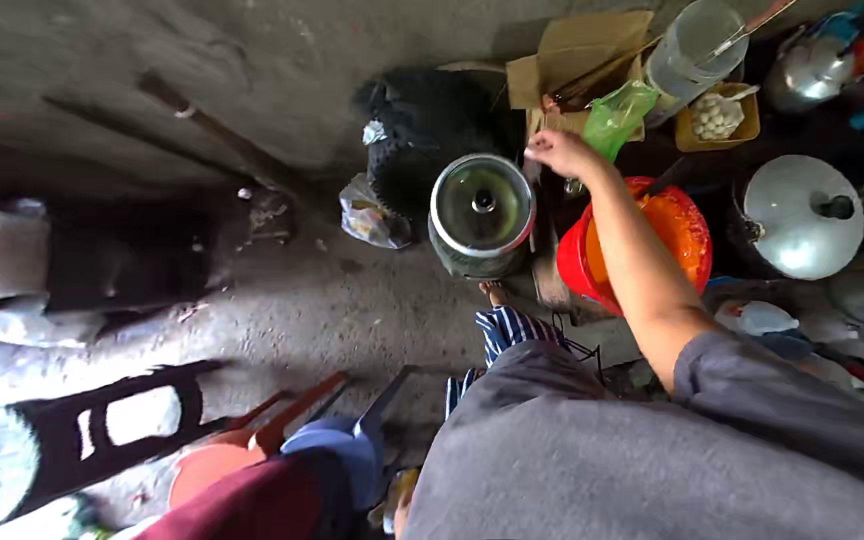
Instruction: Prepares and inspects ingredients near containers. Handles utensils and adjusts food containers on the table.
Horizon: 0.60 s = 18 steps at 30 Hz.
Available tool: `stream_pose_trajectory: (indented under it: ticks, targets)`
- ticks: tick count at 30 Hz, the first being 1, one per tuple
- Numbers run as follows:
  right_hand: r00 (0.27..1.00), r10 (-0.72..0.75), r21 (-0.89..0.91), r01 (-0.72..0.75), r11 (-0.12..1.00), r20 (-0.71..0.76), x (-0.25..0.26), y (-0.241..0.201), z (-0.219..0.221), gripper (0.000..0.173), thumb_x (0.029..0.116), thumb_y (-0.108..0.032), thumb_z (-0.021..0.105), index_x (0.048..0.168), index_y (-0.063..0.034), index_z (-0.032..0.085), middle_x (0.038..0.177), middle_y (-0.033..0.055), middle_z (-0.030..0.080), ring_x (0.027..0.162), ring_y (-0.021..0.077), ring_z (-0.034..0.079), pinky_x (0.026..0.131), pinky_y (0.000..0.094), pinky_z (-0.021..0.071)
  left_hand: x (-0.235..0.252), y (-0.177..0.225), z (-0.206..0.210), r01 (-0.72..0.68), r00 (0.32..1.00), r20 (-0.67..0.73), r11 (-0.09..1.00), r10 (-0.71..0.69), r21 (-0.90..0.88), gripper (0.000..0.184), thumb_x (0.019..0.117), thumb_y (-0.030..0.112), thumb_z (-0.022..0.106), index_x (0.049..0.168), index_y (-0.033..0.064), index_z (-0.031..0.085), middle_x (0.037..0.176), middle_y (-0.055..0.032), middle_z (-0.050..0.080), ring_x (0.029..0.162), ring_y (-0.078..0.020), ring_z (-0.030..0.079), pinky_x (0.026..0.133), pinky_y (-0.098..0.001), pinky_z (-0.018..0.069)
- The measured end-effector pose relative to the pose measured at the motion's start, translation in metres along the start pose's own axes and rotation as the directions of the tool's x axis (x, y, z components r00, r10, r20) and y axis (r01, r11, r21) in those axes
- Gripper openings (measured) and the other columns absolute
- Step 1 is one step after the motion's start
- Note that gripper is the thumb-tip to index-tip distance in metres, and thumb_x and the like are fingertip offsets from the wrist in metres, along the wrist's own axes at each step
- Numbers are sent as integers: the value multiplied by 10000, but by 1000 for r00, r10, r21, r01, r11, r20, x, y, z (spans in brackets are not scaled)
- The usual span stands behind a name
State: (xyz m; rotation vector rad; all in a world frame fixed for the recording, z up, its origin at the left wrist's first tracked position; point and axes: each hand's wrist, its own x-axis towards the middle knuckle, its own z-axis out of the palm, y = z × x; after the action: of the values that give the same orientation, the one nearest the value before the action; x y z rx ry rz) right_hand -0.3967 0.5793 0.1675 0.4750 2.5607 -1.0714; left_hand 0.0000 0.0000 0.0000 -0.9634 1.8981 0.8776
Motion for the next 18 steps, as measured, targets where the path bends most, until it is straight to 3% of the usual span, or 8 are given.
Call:
stream_pose_trajectory:
  ticks: [2, 5, 7, 10, 14, 15, 17, 18]
  targets:
    - [990, 48, -183, -72, 980, -133, 47, 30, -52, 482, 1032, -318, 609, 1406, -16, 573, 1414, 249, 571, 1347, 413, 520, 1120, 609, 391, 14, 48, 17, -376, 917, -149, 926, 369, -24, 412, 1080, 185, 521, 1290, -165, 574, 1182, -380, 647, 1072, -450, 679, 959, -528, 553]
    - [984, 136, -361, -170, 917, -118, 96, 81, -96, 767, 900, -364, 787, 1529, -64, 467, 1608, 277, 332, 1497, 524, 238, 1140, 746, 247, -19, 205, 5, -224, 974, 4, 972, 225, -74, 397, 1089, 126, 468, 1394, -127, 496, 1313, -343, 591, 1180, -387, 619, 1046, -491, 472]
    - [977, 210, -405, -210, 890, -46, 103, 110, -107, 922, 817, -285, 876, 1582, -101, 396, 1648, 300, 225, 1504, 573, 157, 1120, 808, 183, -20, 262, 8, -287, 957, 24, 957, 288, -38, 396, 1087, 132, 460, 1396, -113, 501, 1293, -328, 606, 1155, -373, 635, 1022, -490, 492]
    - [924, 338, -546, -193, 815, 178, 91, 151, -106, 642, 855, -143, 817, 1435, -41, 564, 1405, 369, 515, 1318, 585, 463, 1028, 773, 366, -24, 305, 12, -388, 921, 67, 920, 385, 52, 400, 1077, 153, 472, 1381, -100, 529, 1241, -302, 645, 1111, -347, 664, 1000, -488, 512]
    - [642, 524, -638, -69, 767, 559, 92, 150, -99, 410, 1024, -182, 642, 1333, 85, 608, 1337, 342, 586, 1310, 502, 519, 1091, 676, 354, -25, 314, 5, -320, 945, 122, 933, 302, 167, 387, 1067, 112, 495, 1364, -134, 531, 1300, -331, 615, 1202, -393, 628, 1069, -510, 465]
    - [657, 522, -619, -106, 778, 544, 99, 150, -102, 378, 1034, -186, 622, 1280, 101, 632, 1290, 349, 603, 1267, 507, 544, 1060, 680, 378, -24, 312, 2, -280, 958, 136, 933, 254, 225, 385, 1068, 112, 504, 1366, -130, 535, 1329, -326, 606, 1244, -400, 609, 1100, -513, 444]
    - [818, 419, -535, -167, 828, 394, 117, 146, -110, 335, 1023, -196, 617, 1172, 100, 669, 1198, 350, 634, 1180, 521, 590, 982, 710, 431, -24, 305, -4, -182, 982, 121, 916, 147, 357, 382, 1070, 123, 523, 1360, -123, 550, 1337, -322, 608, 1277, -426, 591, 1127, -545, 418]
    - [895, 331, -480, -158, 863, 299, 130, 142, -113, 376, 1010, -246, 652, 1206, 76, 657, 1222, 341, 629, 1195, 517, 589, 990, 706, 436, -24, 304, -7, -115, 992, 96, 914, 83, 390, 379, 1070, 117, 524, 1363, -121, 549, 1335, -324, 609, 1280, -432, 587, 1131, -555, 410]
